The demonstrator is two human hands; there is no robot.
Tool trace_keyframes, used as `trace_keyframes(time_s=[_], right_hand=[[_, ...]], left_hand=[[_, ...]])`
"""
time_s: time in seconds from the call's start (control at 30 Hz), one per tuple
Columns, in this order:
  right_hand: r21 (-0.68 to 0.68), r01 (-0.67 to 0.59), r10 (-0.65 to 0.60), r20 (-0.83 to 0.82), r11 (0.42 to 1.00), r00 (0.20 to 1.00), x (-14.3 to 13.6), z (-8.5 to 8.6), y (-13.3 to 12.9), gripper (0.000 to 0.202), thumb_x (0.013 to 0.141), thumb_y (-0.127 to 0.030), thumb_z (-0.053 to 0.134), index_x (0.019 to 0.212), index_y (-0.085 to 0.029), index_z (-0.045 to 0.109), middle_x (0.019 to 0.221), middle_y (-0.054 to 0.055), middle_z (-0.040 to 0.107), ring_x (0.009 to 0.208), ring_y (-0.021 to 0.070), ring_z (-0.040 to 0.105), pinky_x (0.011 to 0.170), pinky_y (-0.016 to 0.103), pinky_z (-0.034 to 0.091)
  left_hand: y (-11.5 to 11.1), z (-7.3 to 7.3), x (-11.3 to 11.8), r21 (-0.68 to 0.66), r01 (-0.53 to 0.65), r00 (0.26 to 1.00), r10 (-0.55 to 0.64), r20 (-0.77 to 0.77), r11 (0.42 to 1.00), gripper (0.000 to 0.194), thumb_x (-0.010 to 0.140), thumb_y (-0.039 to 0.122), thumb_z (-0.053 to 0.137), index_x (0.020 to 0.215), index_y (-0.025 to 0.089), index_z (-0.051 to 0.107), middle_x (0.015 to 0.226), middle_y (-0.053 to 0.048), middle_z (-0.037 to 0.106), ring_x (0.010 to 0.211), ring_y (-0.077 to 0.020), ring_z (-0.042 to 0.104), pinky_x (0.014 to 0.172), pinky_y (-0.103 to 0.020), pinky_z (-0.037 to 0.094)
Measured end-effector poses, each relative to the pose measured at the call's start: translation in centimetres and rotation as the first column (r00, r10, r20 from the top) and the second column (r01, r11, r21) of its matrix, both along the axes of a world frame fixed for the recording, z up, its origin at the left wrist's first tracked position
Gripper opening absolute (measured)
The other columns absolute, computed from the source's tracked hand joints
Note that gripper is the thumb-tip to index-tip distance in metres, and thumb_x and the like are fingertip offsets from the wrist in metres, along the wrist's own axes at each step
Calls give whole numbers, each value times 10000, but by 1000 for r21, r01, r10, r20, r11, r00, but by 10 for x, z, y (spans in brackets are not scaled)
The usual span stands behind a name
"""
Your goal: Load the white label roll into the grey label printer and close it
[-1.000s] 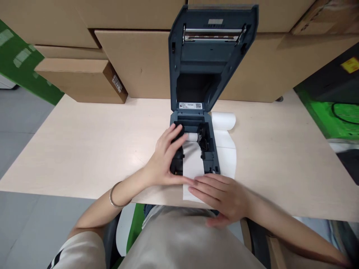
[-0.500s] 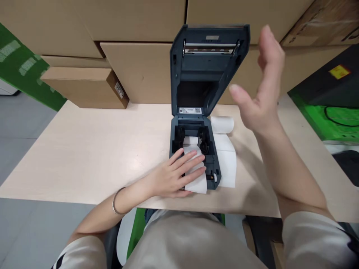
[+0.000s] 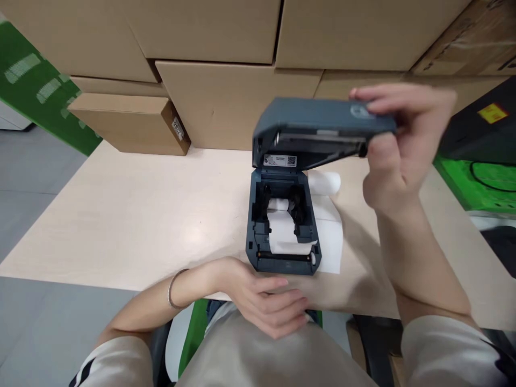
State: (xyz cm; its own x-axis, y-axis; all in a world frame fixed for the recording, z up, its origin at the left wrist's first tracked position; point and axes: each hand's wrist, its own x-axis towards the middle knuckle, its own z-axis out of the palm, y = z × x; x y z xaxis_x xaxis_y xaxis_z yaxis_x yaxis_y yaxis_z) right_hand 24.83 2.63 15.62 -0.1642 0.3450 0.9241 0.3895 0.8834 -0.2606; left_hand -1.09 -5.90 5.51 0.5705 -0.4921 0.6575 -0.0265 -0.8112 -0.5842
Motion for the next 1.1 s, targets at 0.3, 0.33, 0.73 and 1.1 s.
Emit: trace_keyframes(time_s=[0.3,0.33,0.73,1.1], right_hand=[[-110,-122,141,197,987,970,5,-28,-57,599,881,-412,722,1419,-206,558,1356,118,674,1258,306,653,1076,566,550],[-101,-99,120,226,990,967,5,-28,-59,625,896,-422,699,1458,-206,530,1361,124,670,1259,306,651,1076,563,550],[-88,22,15,403,996,915,-3,-77,-113,376,966,-359,486,1259,-189,649,1202,105,731,1229,257,667,1074,454,514],[-76,-12,41,380,997,924,-5,-109,-121,394,1035,-320,363,1164,-216,720,1099,42,791,1191,185,692,1101,378,507]], left_hand=[[-14,-15,7,-435,-81,973,165,160,897,194,876,436,679,981,295,596,1158,-18,630,1195,-284,654,1013,-532,624],[-13,-15,7,-420,-52,984,118,133,906,165,877,416,675,959,291,607,1157,-19,632,1197,-281,656,983,-514,643],[-26,-23,18,-150,236,971,-226,83,960,129,913,330,639,909,421,730,1169,67,696,999,-197,724,611,-323,645],[-14,-19,16,-63,319,936,-303,179,946,99,926,421,617,930,451,711,1108,60,717,970,-193,688,836,-352,648]])
